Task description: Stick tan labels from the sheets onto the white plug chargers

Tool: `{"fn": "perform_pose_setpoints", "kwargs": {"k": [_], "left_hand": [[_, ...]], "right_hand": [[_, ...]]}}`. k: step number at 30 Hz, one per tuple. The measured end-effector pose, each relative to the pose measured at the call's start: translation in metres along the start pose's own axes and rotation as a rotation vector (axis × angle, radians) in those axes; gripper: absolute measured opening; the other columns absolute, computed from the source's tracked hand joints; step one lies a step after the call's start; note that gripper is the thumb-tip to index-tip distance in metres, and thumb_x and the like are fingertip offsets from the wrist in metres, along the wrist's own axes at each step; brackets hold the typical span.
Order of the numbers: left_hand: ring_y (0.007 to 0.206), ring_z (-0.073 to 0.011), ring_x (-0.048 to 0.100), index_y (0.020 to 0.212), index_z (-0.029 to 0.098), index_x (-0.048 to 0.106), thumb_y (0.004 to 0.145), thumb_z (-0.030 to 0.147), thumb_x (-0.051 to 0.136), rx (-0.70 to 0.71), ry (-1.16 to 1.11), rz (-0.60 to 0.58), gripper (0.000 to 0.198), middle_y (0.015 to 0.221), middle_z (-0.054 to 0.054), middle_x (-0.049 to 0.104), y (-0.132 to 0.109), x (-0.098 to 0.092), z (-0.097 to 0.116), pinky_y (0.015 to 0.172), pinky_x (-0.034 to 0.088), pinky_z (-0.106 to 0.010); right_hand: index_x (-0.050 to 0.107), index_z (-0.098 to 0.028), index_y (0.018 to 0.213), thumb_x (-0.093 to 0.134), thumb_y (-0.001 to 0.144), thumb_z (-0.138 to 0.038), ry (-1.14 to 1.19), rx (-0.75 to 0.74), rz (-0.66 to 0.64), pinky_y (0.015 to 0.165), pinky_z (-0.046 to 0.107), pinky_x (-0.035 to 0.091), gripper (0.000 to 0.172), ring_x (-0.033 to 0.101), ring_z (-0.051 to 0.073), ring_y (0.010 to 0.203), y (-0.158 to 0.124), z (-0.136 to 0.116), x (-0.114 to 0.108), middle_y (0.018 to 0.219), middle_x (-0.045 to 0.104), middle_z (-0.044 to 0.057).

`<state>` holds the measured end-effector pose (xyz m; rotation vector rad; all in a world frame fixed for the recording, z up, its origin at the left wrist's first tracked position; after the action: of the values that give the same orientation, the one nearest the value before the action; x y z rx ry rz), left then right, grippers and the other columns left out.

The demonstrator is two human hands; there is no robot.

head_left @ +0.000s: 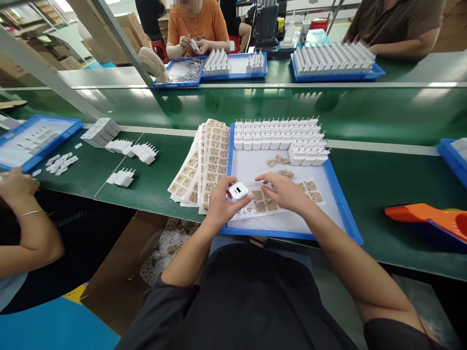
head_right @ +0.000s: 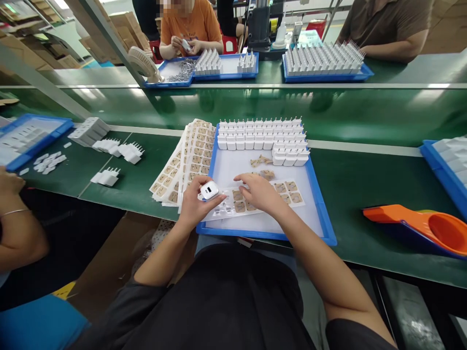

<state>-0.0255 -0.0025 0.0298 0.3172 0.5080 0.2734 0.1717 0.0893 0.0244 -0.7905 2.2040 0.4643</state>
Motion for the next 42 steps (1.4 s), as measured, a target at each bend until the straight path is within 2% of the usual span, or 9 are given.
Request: {"fn": "perform_pose_setpoints", "kwargs": {"k": [6, 10, 14, 18, 22, 26, 30, 35, 42], "left_hand": [[0.072, -0.015, 0.059, 0.098, 0.021, 0.066, 0.084, 0.038, 0.071, -0.159, 0.05, -0.111, 0.023, 0.087, -0.002, 0.065, 0.001, 0.001, 0.001, 0.063, 0.045, -0.026], [0.095, -0.0225, 0.065, 0.096, 0.021, 0.072, 0.089, 0.043, 0.065, -0.187, 0.165, -0.168, 0.024, 0.094, -0.005, 0.069, 0.001, 0.004, -0.002, 0.085, 0.049, -0.033], [0.112, -0.0275, 0.065, 0.114, 0.02, 0.07, 0.09, 0.047, 0.063, -0.2, 0.219, -0.3, 0.037, 0.115, -0.009, 0.072, 0.003, 0.006, -0.004, 0.1, 0.048, -0.039], [0.106, -0.0302, 0.069, 0.124, 0.02, 0.068, 0.086, 0.061, 0.063, -0.238, 0.226, -0.549, 0.056, 0.12, -0.01, 0.073, 0.009, 0.007, -0.005, 0.091, 0.053, -0.04], [0.114, -0.0335, 0.066, 0.117, 0.018, 0.07, 0.083, 0.062, 0.066, -0.144, 0.238, -0.62, 0.056, 0.124, -0.013, 0.071, 0.019, 0.011, -0.006, 0.093, 0.052, -0.039], [0.089, -0.0263, 0.068, 0.104, 0.021, 0.073, 0.084, 0.062, 0.064, -0.172, 0.161, -0.751, 0.047, 0.098, -0.006, 0.075, 0.028, 0.011, -0.007, 0.076, 0.05, -0.032], [0.069, -0.0182, 0.059, 0.094, 0.02, 0.071, 0.085, 0.061, 0.063, -0.265, 0.031, -0.918, 0.044, 0.076, 0.0, 0.066, 0.035, 0.009, -0.008, 0.059, 0.041, -0.026], [0.069, -0.0146, 0.053, 0.084, 0.018, 0.064, 0.084, 0.057, 0.066, -0.339, -0.157, -0.865, 0.039, 0.074, 0.001, 0.056, 0.037, 0.011, -0.013, 0.061, 0.041, -0.025], [0.058, -0.0125, 0.051, 0.083, 0.016, 0.064, 0.076, 0.06, 0.071, -0.611, -0.479, -0.726, 0.045, 0.068, 0.001, 0.056, 0.033, 0.013, -0.018, 0.055, 0.042, -0.025]], "right_hand": [[0.068, -0.015, 0.122, 0.053, 0.093, -0.017, -0.279, -0.052, -0.075, 0.099, 0.049, 0.049, 0.033, 0.059, 0.033, 0.113, -0.006, 0.018, 0.016, 0.118, 0.068, 0.016], [0.072, -0.018, 0.108, 0.056, 0.093, -0.021, -0.254, -0.072, -0.031, 0.097, 0.046, 0.046, 0.022, 0.058, 0.031, 0.108, 0.0, 0.021, 0.024, 0.111, 0.066, 0.015], [0.067, -0.019, 0.092, 0.058, 0.089, -0.017, -0.139, -0.07, -0.022, 0.09, 0.041, 0.044, 0.009, 0.059, 0.027, 0.099, 0.0, 0.022, 0.021, 0.097, 0.068, 0.01], [0.065, -0.019, 0.099, 0.056, 0.092, -0.019, -0.063, -0.07, -0.097, 0.087, 0.039, 0.044, 0.011, 0.061, 0.026, 0.096, -0.005, 0.021, 0.019, 0.097, 0.07, 0.009], [0.068, -0.02, 0.101, 0.063, 0.088, -0.023, -0.17, -0.021, -0.129, 0.092, 0.044, 0.043, 0.013, 0.058, 0.031, 0.106, -0.009, 0.021, 0.023, 0.106, 0.067, 0.011], [0.067, -0.02, 0.089, 0.062, 0.088, -0.021, -0.15, -0.007, -0.16, 0.087, 0.041, 0.043, 0.005, 0.058, 0.028, 0.102, -0.009, 0.02, 0.02, 0.1, 0.066, 0.009], [0.065, -0.019, 0.089, 0.057, 0.09, -0.018, -0.025, -0.012, -0.184, 0.081, 0.035, 0.045, 0.008, 0.061, 0.023, 0.089, -0.01, 0.016, 0.011, 0.092, 0.07, 0.007], [0.066, -0.021, 0.096, 0.058, 0.09, -0.02, 0.115, -0.07, -0.039, 0.083, 0.035, 0.05, 0.01, 0.066, 0.022, 0.091, -0.022, 0.009, 0.001, 0.097, 0.072, 0.006], [0.072, -0.027, 0.103, 0.058, 0.097, -0.031, 0.135, -0.224, 0.158, 0.091, 0.041, 0.053, 0.016, 0.067, 0.024, 0.102, -0.039, 0.006, 0.007, 0.109, 0.074, 0.007]]}}
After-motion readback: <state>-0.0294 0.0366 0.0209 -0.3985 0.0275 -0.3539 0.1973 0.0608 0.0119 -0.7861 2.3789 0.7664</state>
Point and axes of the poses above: each hand's wrist, its own y-axis towards the middle knuckle, its own x-axis out of the palm, z = x × y, the point moved 1 cm from there along y, towards the middle knuckle
